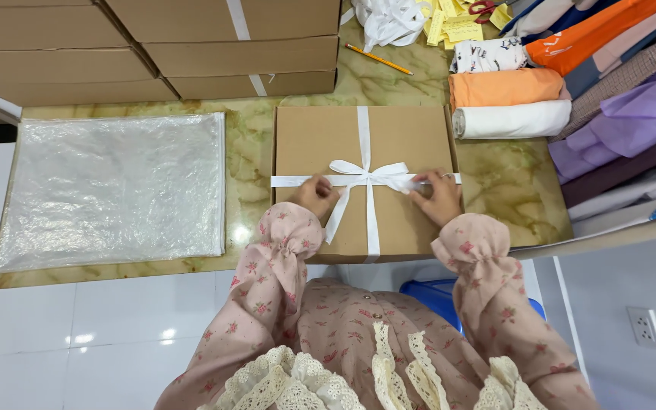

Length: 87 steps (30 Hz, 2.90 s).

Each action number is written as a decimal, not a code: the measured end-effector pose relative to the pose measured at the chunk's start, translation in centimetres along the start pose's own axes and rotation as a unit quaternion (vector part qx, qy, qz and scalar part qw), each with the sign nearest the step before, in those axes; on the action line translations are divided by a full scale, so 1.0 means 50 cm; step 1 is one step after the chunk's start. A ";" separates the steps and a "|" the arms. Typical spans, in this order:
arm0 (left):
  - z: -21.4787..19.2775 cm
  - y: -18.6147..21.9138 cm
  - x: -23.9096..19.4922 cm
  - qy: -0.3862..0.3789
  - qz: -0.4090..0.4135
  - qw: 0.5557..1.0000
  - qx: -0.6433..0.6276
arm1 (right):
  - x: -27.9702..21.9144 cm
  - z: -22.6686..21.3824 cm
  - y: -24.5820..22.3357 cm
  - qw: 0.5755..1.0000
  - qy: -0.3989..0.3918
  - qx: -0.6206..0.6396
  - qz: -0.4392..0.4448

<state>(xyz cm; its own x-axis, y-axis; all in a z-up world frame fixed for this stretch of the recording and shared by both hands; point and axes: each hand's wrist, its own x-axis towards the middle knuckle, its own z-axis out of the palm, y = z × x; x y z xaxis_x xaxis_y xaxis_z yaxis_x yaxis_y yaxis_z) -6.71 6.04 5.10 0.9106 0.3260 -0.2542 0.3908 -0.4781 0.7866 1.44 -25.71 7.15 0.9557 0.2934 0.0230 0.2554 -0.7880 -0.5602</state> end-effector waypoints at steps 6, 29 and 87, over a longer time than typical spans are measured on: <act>0.043 -0.057 0.009 -0.090 -0.007 0.993 -0.071 | -0.001 0.075 0.068 0.974 -0.054 0.193 0.109; -0.084 -0.007 0.005 0.066 0.095 0.954 -0.277 | -0.029 -0.101 0.101 0.941 0.033 0.313 0.126; 0.217 0.460 0.509 0.033 0.005 0.889 -0.458 | 0.840 -0.225 0.328 0.992 0.084 0.098 0.011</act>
<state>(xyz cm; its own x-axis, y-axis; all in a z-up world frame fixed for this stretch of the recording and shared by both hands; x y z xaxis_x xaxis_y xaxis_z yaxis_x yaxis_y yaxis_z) 26.92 -5.53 10.59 0.8915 0.3876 -0.2344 0.0813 0.3721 0.9246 47.44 -32.42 8.25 0.9759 0.1696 0.1375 0.2164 -0.6681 -0.7119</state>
